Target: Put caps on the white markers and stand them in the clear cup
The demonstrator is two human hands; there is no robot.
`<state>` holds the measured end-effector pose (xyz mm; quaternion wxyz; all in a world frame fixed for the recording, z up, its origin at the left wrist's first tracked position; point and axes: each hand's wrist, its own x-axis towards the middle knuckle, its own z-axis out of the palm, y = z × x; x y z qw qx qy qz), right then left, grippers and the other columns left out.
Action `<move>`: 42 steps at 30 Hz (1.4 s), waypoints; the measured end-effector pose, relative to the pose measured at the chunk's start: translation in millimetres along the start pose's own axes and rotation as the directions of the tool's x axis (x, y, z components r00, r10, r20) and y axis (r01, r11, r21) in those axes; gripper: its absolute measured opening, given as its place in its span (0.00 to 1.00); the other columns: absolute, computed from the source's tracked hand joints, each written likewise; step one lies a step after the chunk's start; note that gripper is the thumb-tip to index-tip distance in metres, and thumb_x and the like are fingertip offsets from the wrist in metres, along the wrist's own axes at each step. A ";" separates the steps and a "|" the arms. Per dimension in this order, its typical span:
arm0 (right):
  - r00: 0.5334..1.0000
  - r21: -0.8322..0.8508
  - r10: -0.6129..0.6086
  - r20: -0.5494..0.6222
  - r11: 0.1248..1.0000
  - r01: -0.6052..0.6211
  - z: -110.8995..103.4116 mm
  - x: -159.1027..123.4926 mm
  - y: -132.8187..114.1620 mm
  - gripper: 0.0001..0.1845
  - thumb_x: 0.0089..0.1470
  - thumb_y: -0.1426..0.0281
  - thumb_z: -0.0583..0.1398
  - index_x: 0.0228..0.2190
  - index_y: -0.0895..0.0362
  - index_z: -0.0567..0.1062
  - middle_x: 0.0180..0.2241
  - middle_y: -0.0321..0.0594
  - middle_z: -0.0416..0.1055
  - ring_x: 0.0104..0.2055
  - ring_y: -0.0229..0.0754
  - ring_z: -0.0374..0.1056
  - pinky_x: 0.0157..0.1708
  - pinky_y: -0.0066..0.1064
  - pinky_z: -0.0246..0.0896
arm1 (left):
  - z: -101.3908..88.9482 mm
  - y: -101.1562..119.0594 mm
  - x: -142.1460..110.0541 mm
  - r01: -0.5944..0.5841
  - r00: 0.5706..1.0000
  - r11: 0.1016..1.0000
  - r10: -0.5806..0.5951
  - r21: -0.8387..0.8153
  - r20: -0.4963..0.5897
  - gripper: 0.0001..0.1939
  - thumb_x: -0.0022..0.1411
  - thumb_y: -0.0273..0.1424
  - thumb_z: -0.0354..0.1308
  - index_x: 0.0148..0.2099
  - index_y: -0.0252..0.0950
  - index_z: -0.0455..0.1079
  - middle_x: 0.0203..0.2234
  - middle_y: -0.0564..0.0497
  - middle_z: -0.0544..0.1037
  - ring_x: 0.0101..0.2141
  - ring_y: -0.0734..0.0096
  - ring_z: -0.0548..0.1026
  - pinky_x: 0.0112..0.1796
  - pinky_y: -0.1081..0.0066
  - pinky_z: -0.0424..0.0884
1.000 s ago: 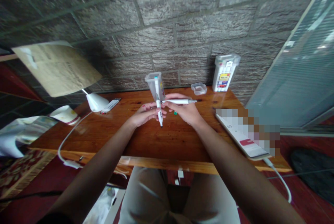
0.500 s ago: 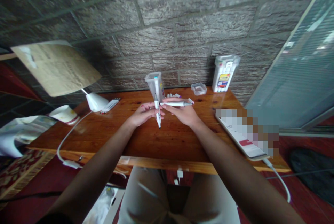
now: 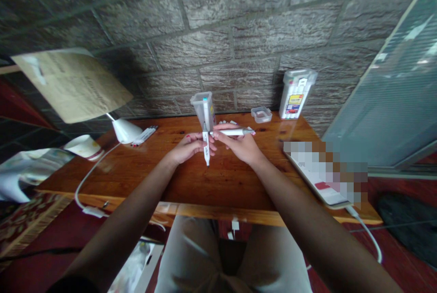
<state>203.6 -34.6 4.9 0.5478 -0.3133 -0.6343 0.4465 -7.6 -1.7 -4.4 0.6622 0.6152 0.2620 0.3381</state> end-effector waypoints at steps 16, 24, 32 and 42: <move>0.999 -0.029 -0.022 -0.025 0.999 0.021 3.0 -2.5 -11.3 0.16 0.48 0.59 0.70 0.39 0.53 0.83 0.41 0.41 0.80 0.44 0.46 0.75 0.47 0.38 0.70 | 0.7 -0.7 -0.4 -0.001 0.993 0.999 0.005 -0.037 0.117 0.19 0.58 0.33 0.64 0.51 0.31 0.74 0.46 0.36 0.81 0.36 0.59 0.83 0.41 0.62 0.76; 0.998 -0.053 -0.051 0.043 0.997 0.053 0.6 -1.8 -8.0 0.16 0.49 0.59 0.70 0.39 0.52 0.83 0.42 0.41 0.80 0.45 0.47 0.75 0.50 0.41 0.69 | 2.9 0.7 -1.5 -0.006 0.995 0.999 0.011 -0.045 0.103 0.17 0.56 0.31 0.65 0.47 0.31 0.76 0.44 0.36 0.82 0.36 0.59 0.83 0.43 0.62 0.76; 0.992 -0.093 -0.069 0.109 0.993 0.079 1.8 -2.2 -5.6 0.15 0.52 0.60 0.68 0.42 0.51 0.82 0.41 0.39 0.80 0.42 0.45 0.76 0.46 0.38 0.70 | 1.8 -1.9 -1.0 -0.005 0.992 0.999 0.001 0.033 0.126 0.20 0.58 0.36 0.67 0.50 0.32 0.75 0.45 0.37 0.81 0.38 0.62 0.82 0.43 0.64 0.75; 0.998 -0.077 -0.056 0.019 0.995 0.057 1.4 -1.4 -5.3 0.15 0.50 0.58 0.69 0.37 0.53 0.80 0.38 0.40 0.79 0.37 0.44 0.74 0.38 0.37 0.71 | 8.2 6.1 -4.0 0.041 0.993 0.999 -0.041 0.004 0.109 0.17 0.59 0.35 0.68 0.48 0.32 0.76 0.45 0.38 0.81 0.42 0.62 0.81 0.42 0.67 0.76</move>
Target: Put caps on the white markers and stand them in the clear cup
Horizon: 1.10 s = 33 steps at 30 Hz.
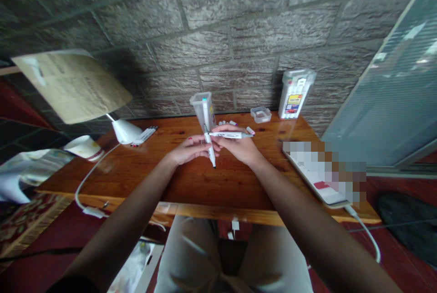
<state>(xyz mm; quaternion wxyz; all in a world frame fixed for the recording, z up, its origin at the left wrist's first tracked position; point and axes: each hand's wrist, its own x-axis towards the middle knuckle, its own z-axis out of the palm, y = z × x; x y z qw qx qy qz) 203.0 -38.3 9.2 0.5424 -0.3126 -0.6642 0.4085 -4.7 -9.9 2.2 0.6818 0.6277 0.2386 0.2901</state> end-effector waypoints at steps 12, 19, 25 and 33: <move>1.000 -0.036 -0.002 -0.015 0.999 0.002 1.0 1.6 2.2 0.15 0.49 0.57 0.69 0.37 0.51 0.83 0.39 0.40 0.81 0.43 0.47 0.76 0.49 0.43 0.70 | -1.5 -8.4 2.7 -0.040 0.999 0.996 0.040 -0.081 0.000 0.19 0.58 0.31 0.68 0.50 0.33 0.73 0.44 0.38 0.82 0.37 0.61 0.82 0.44 0.61 0.76; 0.996 0.074 0.077 -0.037 0.994 -0.075 0.0 0.9 7.3 0.18 0.46 0.57 0.70 0.39 0.51 0.83 0.43 0.40 0.80 0.45 0.47 0.76 0.50 0.43 0.71 | -0.6 -6.6 4.0 -0.080 0.996 0.996 0.078 -0.049 -0.044 0.20 0.58 0.35 0.69 0.50 0.33 0.71 0.45 0.40 0.81 0.38 0.64 0.82 0.44 0.64 0.76; 0.999 0.041 0.053 -0.005 0.998 -0.052 1.9 1.2 5.8 0.19 0.47 0.55 0.70 0.40 0.51 0.83 0.39 0.40 0.81 0.41 0.46 0.76 0.45 0.41 0.73 | -2.7 -7.6 4.9 -0.075 0.993 0.997 0.073 -0.011 -0.097 0.22 0.54 0.37 0.71 0.47 0.32 0.71 0.40 0.41 0.83 0.37 0.61 0.83 0.42 0.61 0.77; 0.993 0.026 0.045 -0.113 0.999 -0.042 7.6 0.5 7.1 0.17 0.46 0.56 0.70 0.37 0.51 0.82 0.36 0.41 0.82 0.37 0.49 0.78 0.38 0.43 0.76 | -4.4 -8.2 4.0 -0.079 0.993 0.996 0.083 0.048 -0.082 0.21 0.56 0.38 0.69 0.49 0.32 0.72 0.43 0.39 0.82 0.39 0.60 0.82 0.43 0.62 0.77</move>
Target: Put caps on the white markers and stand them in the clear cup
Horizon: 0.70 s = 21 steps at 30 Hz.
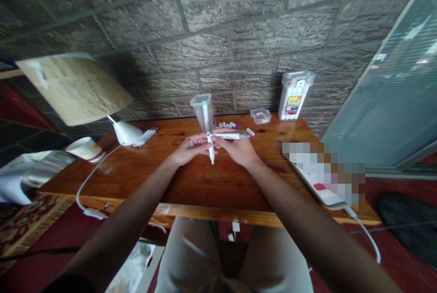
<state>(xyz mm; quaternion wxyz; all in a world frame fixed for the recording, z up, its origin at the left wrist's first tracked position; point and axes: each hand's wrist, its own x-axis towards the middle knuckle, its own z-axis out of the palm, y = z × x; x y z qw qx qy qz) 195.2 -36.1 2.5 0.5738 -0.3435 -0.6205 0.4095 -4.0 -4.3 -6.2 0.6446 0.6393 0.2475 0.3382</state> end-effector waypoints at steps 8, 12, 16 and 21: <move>0.991 0.142 0.102 -0.083 0.986 -0.090 -3.0 2.5 -3.1 0.22 0.47 0.59 0.71 0.43 0.54 0.81 0.39 0.44 0.82 0.38 0.49 0.80 0.29 0.35 0.76 | 3.0 2.5 0.3 -0.015 0.999 0.999 0.014 -0.029 -0.036 0.22 0.57 0.37 0.69 0.51 0.33 0.72 0.45 0.39 0.81 0.40 0.60 0.82 0.43 0.62 0.77; 0.995 0.158 0.087 -0.049 0.984 -0.078 -6.8 3.6 -5.4 0.23 0.48 0.58 0.70 0.45 0.54 0.80 0.40 0.44 0.82 0.39 0.49 0.80 0.24 0.29 0.71 | 3.8 5.3 -0.6 -0.019 0.999 0.999 0.017 -0.048 -0.051 0.22 0.55 0.36 0.70 0.50 0.33 0.72 0.42 0.40 0.82 0.38 0.60 0.82 0.43 0.61 0.77; 0.999 0.138 0.051 -0.001 0.989 -0.050 -6.2 2.5 -3.6 0.21 0.49 0.59 0.69 0.45 0.53 0.81 0.41 0.42 0.81 0.39 0.46 0.78 0.25 0.28 0.70 | 3.0 5.8 -1.1 -0.031 0.998 0.999 0.029 -0.041 -0.049 0.22 0.56 0.35 0.70 0.50 0.33 0.72 0.42 0.41 0.82 0.39 0.60 0.82 0.43 0.62 0.77; 1.000 0.089 0.006 0.010 0.996 -0.006 -2.8 0.8 -3.1 0.14 0.49 0.59 0.69 0.38 0.51 0.83 0.40 0.39 0.80 0.35 0.41 0.75 0.27 0.29 0.70 | 1.9 4.3 -0.6 -0.039 0.998 0.998 0.037 -0.045 -0.043 0.22 0.56 0.35 0.70 0.51 0.34 0.72 0.41 0.42 0.82 0.39 0.61 0.82 0.43 0.63 0.77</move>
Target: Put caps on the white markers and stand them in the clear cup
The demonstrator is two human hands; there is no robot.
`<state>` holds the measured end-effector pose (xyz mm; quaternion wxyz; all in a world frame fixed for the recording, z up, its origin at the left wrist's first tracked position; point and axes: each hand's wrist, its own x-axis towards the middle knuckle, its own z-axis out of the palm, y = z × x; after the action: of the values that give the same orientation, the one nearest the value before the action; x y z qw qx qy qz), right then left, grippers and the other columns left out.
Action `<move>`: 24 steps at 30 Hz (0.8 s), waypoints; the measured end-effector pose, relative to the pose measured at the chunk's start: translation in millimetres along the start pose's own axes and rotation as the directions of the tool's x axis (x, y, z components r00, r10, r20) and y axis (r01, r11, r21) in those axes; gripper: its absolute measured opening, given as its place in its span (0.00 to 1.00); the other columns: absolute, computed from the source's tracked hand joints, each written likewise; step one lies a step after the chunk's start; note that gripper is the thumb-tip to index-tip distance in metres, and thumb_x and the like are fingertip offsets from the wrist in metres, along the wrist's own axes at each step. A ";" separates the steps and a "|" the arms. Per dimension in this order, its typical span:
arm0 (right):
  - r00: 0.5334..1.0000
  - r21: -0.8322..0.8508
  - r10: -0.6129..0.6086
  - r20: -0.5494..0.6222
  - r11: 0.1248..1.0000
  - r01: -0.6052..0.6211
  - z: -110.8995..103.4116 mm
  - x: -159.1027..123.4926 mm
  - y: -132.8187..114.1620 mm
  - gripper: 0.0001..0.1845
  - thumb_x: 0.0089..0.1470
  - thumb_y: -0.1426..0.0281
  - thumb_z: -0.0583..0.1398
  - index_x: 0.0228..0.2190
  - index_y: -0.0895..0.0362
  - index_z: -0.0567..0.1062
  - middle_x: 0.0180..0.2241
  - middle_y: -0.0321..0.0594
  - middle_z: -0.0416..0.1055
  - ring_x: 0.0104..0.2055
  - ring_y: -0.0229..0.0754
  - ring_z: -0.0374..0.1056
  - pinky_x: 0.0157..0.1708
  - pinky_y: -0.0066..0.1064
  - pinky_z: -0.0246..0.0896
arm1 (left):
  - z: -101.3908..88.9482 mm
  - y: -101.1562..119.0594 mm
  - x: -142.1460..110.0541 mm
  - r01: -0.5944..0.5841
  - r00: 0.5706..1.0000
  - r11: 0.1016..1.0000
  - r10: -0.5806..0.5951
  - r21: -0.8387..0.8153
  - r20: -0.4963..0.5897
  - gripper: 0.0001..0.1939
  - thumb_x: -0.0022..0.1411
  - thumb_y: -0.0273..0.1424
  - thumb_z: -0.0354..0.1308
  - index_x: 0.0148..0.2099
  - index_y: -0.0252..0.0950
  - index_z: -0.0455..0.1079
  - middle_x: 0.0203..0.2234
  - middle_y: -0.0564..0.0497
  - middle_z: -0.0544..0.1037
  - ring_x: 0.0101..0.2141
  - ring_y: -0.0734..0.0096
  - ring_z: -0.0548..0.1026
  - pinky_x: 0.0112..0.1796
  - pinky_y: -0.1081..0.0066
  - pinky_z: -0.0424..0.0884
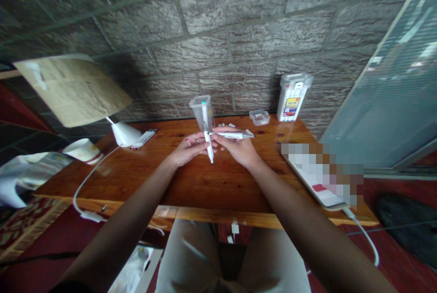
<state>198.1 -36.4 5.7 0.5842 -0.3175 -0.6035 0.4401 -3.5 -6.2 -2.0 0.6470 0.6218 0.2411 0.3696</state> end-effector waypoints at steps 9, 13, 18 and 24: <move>0.995 -0.094 -0.041 0.094 0.994 0.050 1.3 -0.9 -1.0 0.14 0.53 0.60 0.67 0.40 0.52 0.82 0.35 0.38 0.81 0.32 0.40 0.75 0.30 0.30 0.70 | -0.7 -2.2 0.5 0.041 0.999 0.999 -0.041 0.008 -0.007 0.24 0.55 0.36 0.70 0.52 0.33 0.72 0.43 0.41 0.82 0.39 0.60 0.83 0.41 0.64 0.78; 0.997 -0.088 -0.026 0.077 0.996 0.033 2.6 -1.4 -2.2 0.14 0.51 0.59 0.68 0.38 0.53 0.83 0.37 0.39 0.81 0.34 0.42 0.76 0.34 0.34 0.72 | -1.3 -1.6 0.1 0.045 0.999 0.999 -0.045 0.001 -0.009 0.27 0.55 0.36 0.71 0.55 0.34 0.71 0.44 0.40 0.81 0.39 0.59 0.83 0.42 0.62 0.78; 0.993 -0.125 -0.061 0.097 0.990 0.073 3.6 -2.9 -1.8 0.15 0.52 0.60 0.68 0.41 0.52 0.83 0.42 0.40 0.82 0.43 0.46 0.77 0.47 0.41 0.73 | -2.0 -2.9 0.5 0.036 0.999 0.999 -0.035 -0.010 0.004 0.28 0.55 0.37 0.70 0.55 0.35 0.71 0.47 0.39 0.80 0.39 0.58 0.83 0.43 0.61 0.78; 0.985 -0.285 -0.125 -0.118 0.955 0.087 -4.8 2.7 3.9 0.14 0.51 0.61 0.68 0.39 0.53 0.83 0.41 0.42 0.82 0.43 0.49 0.78 0.50 0.43 0.72 | 1.6 -3.6 0.5 0.041 0.999 0.999 -0.041 -0.013 0.029 0.23 0.56 0.37 0.70 0.51 0.34 0.73 0.48 0.39 0.80 0.41 0.57 0.82 0.44 0.60 0.77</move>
<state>202.0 -31.6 3.0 0.5961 -0.3925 -0.6347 0.2962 -1.3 -6.7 -5.3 0.6621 0.6176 0.2418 0.3488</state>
